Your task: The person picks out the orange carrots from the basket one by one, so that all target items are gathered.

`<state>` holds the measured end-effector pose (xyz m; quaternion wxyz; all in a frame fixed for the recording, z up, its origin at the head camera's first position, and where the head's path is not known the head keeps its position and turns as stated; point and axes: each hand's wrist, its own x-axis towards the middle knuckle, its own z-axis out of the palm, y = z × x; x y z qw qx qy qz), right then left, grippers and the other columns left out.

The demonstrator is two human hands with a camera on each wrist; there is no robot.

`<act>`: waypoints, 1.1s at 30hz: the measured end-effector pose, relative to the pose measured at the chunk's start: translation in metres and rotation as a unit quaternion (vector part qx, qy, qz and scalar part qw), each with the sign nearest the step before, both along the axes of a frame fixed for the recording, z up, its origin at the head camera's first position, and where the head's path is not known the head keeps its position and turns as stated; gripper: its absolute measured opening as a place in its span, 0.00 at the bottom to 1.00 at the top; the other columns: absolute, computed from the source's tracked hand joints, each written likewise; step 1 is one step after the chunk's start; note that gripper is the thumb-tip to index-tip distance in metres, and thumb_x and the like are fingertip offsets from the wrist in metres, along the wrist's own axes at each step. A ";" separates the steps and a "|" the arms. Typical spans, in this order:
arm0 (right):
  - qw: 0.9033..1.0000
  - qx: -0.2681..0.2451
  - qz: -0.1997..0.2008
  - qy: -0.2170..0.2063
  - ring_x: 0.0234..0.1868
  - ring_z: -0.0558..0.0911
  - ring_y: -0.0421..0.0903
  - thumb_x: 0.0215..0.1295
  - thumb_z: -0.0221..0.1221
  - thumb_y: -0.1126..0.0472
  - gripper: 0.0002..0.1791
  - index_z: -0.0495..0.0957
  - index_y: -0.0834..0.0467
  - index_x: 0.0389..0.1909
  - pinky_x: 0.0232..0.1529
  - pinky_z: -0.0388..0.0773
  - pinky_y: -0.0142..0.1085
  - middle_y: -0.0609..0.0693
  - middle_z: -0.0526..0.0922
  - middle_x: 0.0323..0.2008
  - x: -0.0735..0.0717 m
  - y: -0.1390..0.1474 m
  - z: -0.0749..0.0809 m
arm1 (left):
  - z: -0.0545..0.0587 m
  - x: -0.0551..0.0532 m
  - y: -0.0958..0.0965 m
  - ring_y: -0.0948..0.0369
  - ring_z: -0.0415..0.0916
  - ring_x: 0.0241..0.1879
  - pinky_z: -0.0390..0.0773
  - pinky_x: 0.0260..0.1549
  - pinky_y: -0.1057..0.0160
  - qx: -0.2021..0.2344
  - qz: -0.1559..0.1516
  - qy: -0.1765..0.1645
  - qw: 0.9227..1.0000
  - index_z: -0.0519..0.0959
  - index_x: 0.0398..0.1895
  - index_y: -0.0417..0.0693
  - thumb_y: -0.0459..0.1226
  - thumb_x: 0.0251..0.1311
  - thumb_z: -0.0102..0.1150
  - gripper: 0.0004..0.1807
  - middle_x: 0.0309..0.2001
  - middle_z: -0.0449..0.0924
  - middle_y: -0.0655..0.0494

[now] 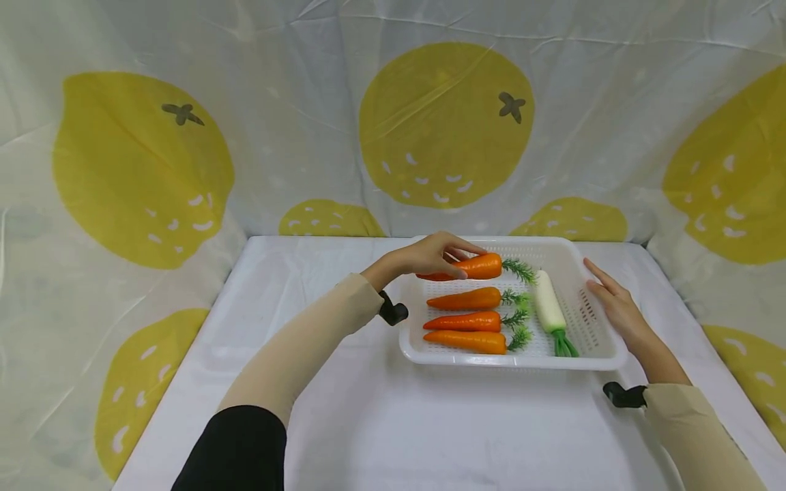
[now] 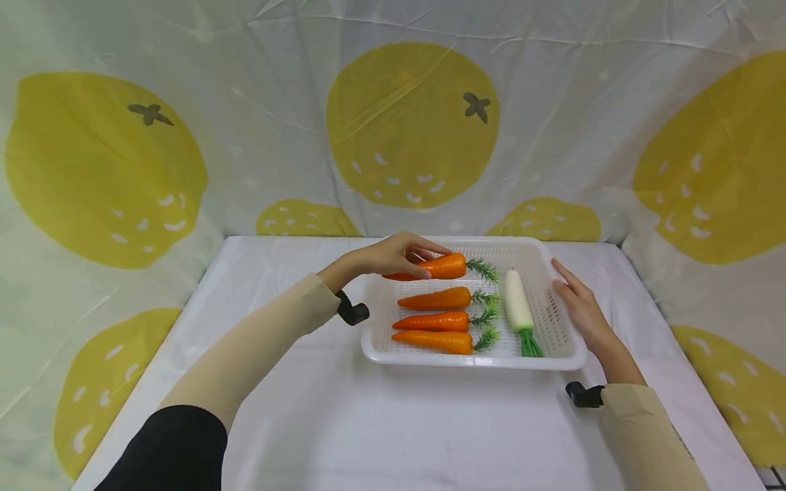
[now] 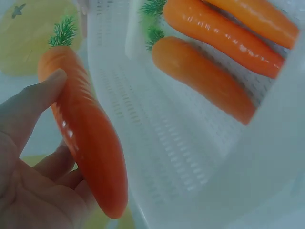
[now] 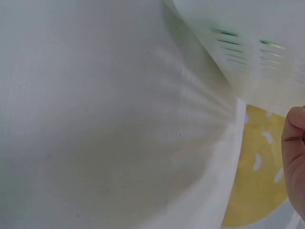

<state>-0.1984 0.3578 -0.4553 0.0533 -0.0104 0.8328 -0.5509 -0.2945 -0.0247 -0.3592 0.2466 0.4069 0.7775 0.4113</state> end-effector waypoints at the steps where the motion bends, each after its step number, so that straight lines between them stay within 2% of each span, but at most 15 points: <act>1: 1.000 -0.001 0.000 0.000 0.51 0.69 0.27 0.81 0.39 0.43 0.33 0.39 0.39 0.80 0.41 0.76 0.22 0.70 0.48 0.75 0.000 0.000 0.000 | 0.001 0.000 -0.004 0.55 0.74 0.62 0.77 0.53 0.66 0.002 0.001 0.001 1.000 0.74 0.68 0.45 0.28 0.62 0.65 0.29 0.65 0.74 0.50; 8: 1.000 -0.004 -0.003 0.003 0.48 0.70 0.24 0.81 0.39 0.44 0.33 0.40 0.40 0.80 0.40 0.77 0.23 0.73 0.51 0.73 0.001 -0.002 -0.001 | 0.011 0.002 -0.041 0.55 0.72 0.64 0.75 0.57 0.65 0.004 0.026 0.004 1.000 0.74 0.68 0.44 0.29 0.62 0.66 0.30 0.66 0.74 0.49; 15: 1.000 0.005 -0.005 -0.002 0.48 0.70 0.23 0.80 0.40 0.42 0.33 0.41 0.36 0.80 0.40 0.77 0.24 0.71 0.53 0.73 0.003 -0.001 0.001 | 0.017 0.000 -0.085 0.51 0.70 0.65 0.75 0.58 0.59 0.010 0.051 -0.016 0.998 0.71 0.70 0.44 0.29 0.63 0.65 0.31 0.66 0.73 0.48; 17: 1.000 0.005 -0.004 -0.003 0.48 0.70 0.23 0.80 0.40 0.42 0.32 0.41 0.36 0.80 0.40 0.77 0.24 0.71 0.53 0.73 0.003 -0.001 0.002 | 0.016 -0.001 -0.098 0.51 0.71 0.65 0.75 0.58 0.58 0.003 0.064 -0.019 0.998 0.71 0.70 0.46 0.30 0.63 0.66 0.31 0.66 0.73 0.49; 20: 1.000 0.009 0.001 -0.002 0.53 0.71 0.27 0.80 0.39 0.42 0.33 0.40 0.36 0.80 0.41 0.75 0.22 0.68 0.50 0.75 0.003 -0.001 0.001 | 0.013 -0.002 -0.118 0.51 0.73 0.62 0.76 0.58 0.57 -0.007 0.081 -0.015 0.997 0.71 0.71 0.48 0.31 0.63 0.66 0.31 0.63 0.76 0.48; 24: 1.000 0.013 0.005 -0.001 0.65 0.68 0.40 0.80 0.39 0.43 0.33 0.39 0.37 0.80 0.42 0.72 0.19 0.65 0.45 0.77 0.002 0.001 -0.001 | 0.009 -0.002 -0.140 0.50 0.74 0.61 0.76 0.58 0.56 -0.016 0.090 -0.019 0.996 0.71 0.71 0.48 0.31 0.63 0.65 0.31 0.62 0.76 0.47; 26: 1.000 0.013 0.005 0.001 0.67 0.65 0.44 0.81 0.39 0.44 0.33 0.39 0.38 0.80 0.43 0.71 0.18 0.63 0.43 0.78 0.002 0.001 -0.001 | 0.007 -0.002 -0.150 0.51 0.74 0.62 0.76 0.58 0.55 -0.017 0.092 -0.027 0.995 0.70 0.71 0.47 0.31 0.64 0.65 0.31 0.63 0.75 0.46; 30: 1.000 0.009 0.004 0.002 0.64 0.68 0.39 0.81 0.39 0.45 0.32 0.39 0.39 0.80 0.42 0.73 0.19 0.64 0.44 0.77 0.002 0.001 -0.002 | 0.002 -0.004 -0.169 0.50 0.75 0.61 0.76 0.58 0.55 -0.014 0.097 -0.033 0.995 0.70 0.71 0.45 0.30 0.64 0.64 0.31 0.65 0.74 0.45; 33: 1.000 0.006 0.004 0.002 0.58 0.69 0.31 0.81 0.39 0.44 0.33 0.40 0.38 0.80 0.42 0.73 0.20 0.67 0.45 0.77 0.002 0.001 -0.001 | -0.002 -0.005 -0.185 0.50 0.75 0.61 0.76 0.58 0.55 -0.008 0.105 -0.038 0.994 0.69 0.71 0.43 0.29 0.64 0.64 0.32 0.67 0.71 0.44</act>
